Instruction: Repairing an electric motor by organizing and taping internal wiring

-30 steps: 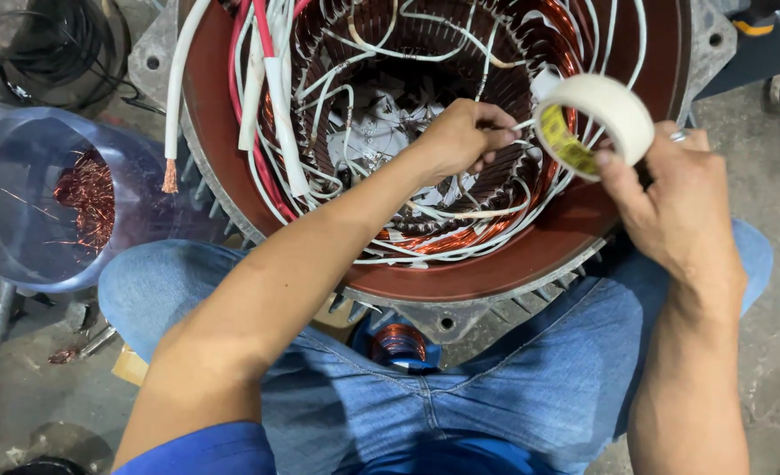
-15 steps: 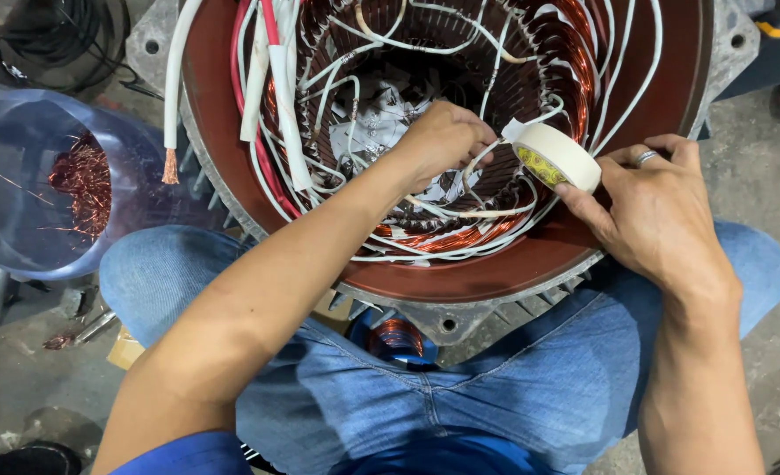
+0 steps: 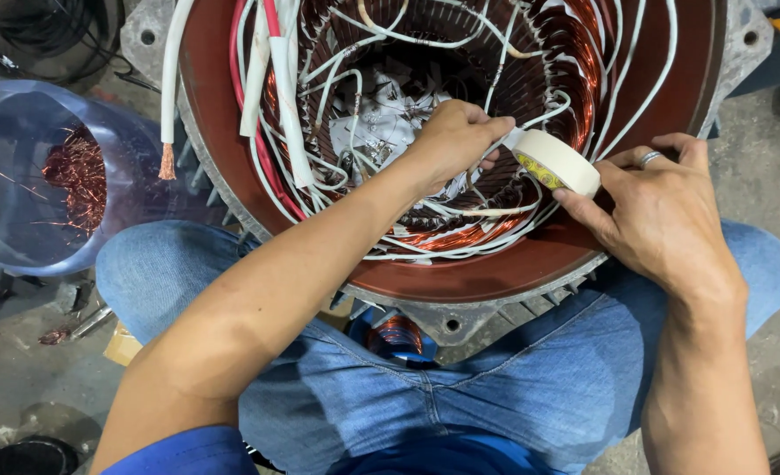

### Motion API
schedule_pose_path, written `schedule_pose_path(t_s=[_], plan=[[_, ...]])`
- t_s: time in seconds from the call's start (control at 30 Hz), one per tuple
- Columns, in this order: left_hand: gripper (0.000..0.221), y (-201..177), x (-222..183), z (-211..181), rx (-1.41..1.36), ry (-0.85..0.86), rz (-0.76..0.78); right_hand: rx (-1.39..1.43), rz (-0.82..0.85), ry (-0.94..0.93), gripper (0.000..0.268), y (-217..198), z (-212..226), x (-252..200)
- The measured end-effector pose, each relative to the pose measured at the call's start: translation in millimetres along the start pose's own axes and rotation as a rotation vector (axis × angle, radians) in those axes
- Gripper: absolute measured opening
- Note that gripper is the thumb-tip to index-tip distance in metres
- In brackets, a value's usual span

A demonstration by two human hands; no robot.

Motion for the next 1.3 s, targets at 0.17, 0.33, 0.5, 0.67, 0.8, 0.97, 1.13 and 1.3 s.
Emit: schedule_pose_path(t_s=[0.17, 0.33, 0.5, 0.67, 0.8, 0.97, 1.13, 1.3], plan=[[0.028, 1, 3, 2, 0.015, 0.006, -0.015, -0.026, 0.01, 0.001, 0.047, 2, 0, 0], [0.018, 10, 32, 22, -0.048, 0.071, -0.033, -0.039, 0.024, 0.003, 0.05, 1, 1, 1], [0.017, 13, 39, 28, -0.056, 0.043, -0.032, -0.068, 0.043, -0.002, 0.051, 0, 2, 4], [0.016, 9, 32, 21, -0.011, 0.119, -0.092, -0.076, 0.24, 0.006, 0.056, 0, 7, 12], [0.015, 5, 20, 14, 0.054, 0.209, -0.08, -0.074, 0.406, 0.031, 0.064, -3, 2, 24], [0.015, 6, 24, 15, 0.253, 0.353, -0.152, 0.137, 0.437, 0.172, 0.066, -24, -20, 58], [0.016, 7, 18, 10, 0.178, 0.36, -0.122, 0.378, 0.257, 0.121, 0.057, 3, 20, 111], [0.014, 3, 30, 27, 0.15, 0.284, -0.136, 0.582, 0.359, 0.397, 0.049, 19, 26, 87]])
Point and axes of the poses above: each hand's wrist, its own x-axis towards the middle knuckle, its own y-axis out of the palm, z = x × y, the point moved 7 cm from there along x, towards the middle knuckle, and after that the axes turned 5 degrees about -z, right-handed, at the moved point
